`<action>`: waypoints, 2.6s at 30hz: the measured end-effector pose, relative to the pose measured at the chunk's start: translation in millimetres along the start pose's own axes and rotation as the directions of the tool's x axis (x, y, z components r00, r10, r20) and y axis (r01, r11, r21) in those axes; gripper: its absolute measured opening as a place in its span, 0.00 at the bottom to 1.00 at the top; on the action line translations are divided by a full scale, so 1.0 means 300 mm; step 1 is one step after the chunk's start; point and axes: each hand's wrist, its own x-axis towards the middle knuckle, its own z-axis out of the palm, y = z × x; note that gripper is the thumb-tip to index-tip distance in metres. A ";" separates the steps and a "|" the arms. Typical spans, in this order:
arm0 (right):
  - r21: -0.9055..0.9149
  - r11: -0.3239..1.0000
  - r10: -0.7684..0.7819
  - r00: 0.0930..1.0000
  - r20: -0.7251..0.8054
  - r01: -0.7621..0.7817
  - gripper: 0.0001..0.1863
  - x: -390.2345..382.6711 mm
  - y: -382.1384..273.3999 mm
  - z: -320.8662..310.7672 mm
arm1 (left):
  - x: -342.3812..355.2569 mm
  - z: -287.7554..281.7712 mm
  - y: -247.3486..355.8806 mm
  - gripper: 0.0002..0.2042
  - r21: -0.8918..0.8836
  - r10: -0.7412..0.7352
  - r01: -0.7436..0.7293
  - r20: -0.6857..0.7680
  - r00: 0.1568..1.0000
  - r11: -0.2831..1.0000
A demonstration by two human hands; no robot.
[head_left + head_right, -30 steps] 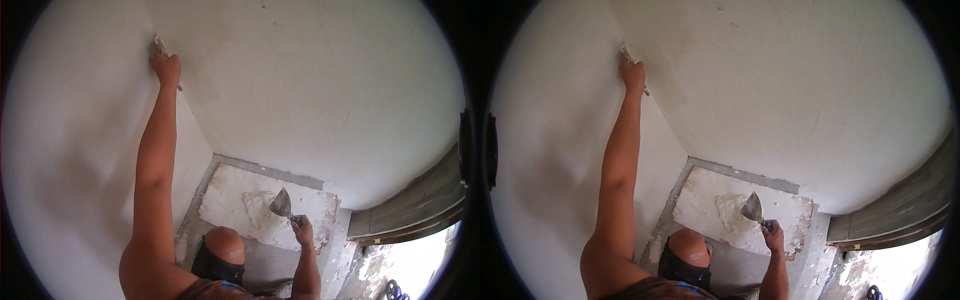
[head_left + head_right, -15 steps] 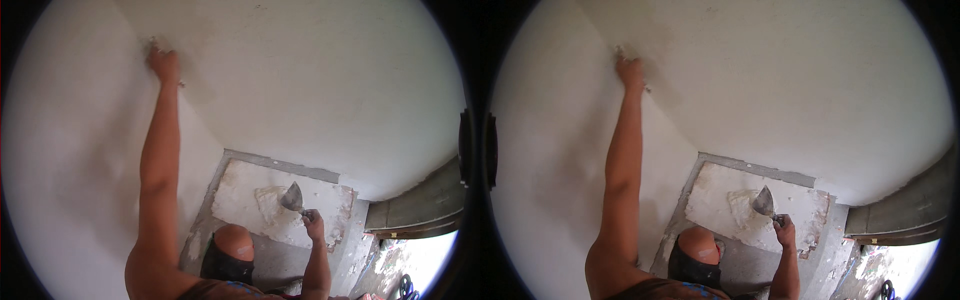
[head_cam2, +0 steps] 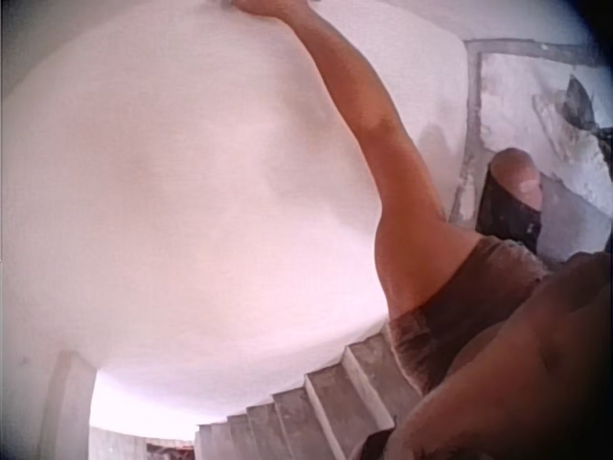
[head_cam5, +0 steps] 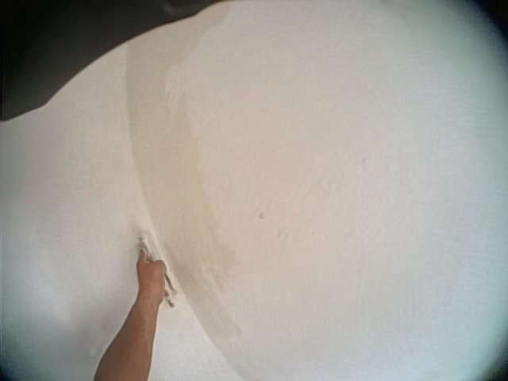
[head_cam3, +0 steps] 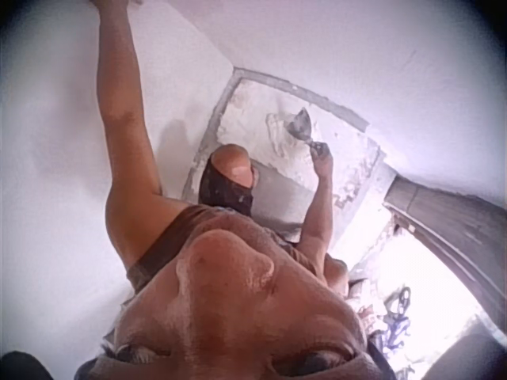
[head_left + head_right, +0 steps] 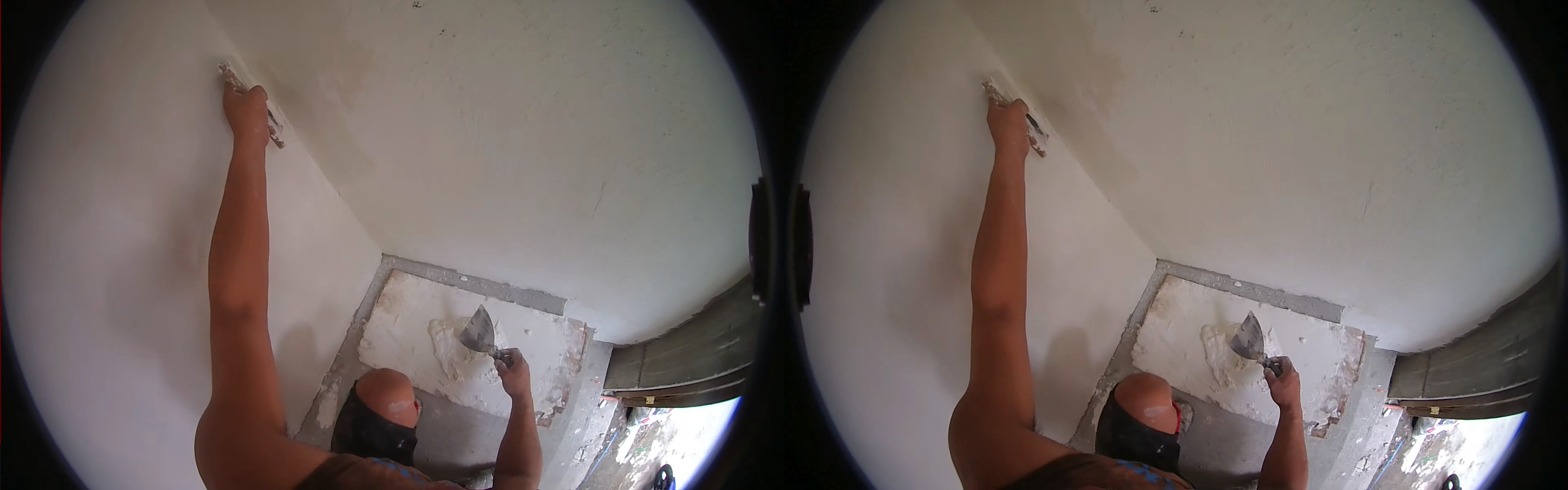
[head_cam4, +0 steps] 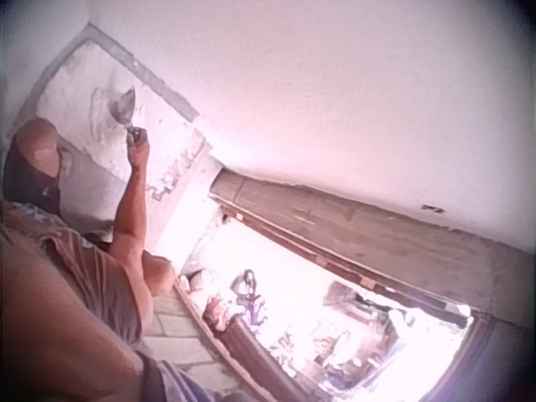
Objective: The person is applying plaster to a wall and ceiling using a trowel and a putty knife.
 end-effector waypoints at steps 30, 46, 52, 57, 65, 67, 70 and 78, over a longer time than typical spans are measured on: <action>0.137 0.987 0.081 0.997 0.018 -0.083 0.14 -0.010 0.057 0.011 | -0.500 0.278 0.304 0.28 0.068 0.240 -0.289 0.398 0.885 0.955; -0.081 0.995 -0.065 0.997 -0.034 0.062 0.14 -0.009 0.010 0.069 | 0.122 0.117 0.152 0.33 0.696 0.513 -0.572 0.332 0.792 0.433; -0.087 0.996 0.005 1.000 0.013 -0.004 0.15 -0.019 0.044 0.048 | -0.125 0.114 -0.039 0.38 0.721 0.310 -0.515 0.412 0.857 0.464; -0.107 0.994 0.029 0.999 0.024 -0.026 0.16 -0.009 0.020 0.061 | -0.277 0.086 -0.263 0.39 0.569 0.563 -0.637 0.332 0.757 0.520; -0.107 0.994 0.026 0.999 0.038 -0.021 0.13 -0.067 -0.002 0.041 | -0.539 0.047 -0.488 0.48 0.559 0.369 -0.543 0.401 0.839 0.626; -0.082 0.996 0.045 0.998 0.051 -0.040 0.13 -0.089 -0.018 0.037 | -0.601 0.035 -0.550 0.48 0.576 0.342 -0.522 0.398 0.851 0.630; -0.115 0.993 0.034 0.999 0.025 -0.031 0.13 -0.131 0.005 0.024 | -0.705 0.027 -0.614 0.49 0.545 0.296 -0.496 0.416 0.860 0.676; -0.251 0.961 0.127 0.991 0.037 -0.113 0.16 -0.242 -0.009 0.036 | -1.049 -0.054 -0.863 0.42 0.545 0.160 -0.451 0.498 0.852 0.707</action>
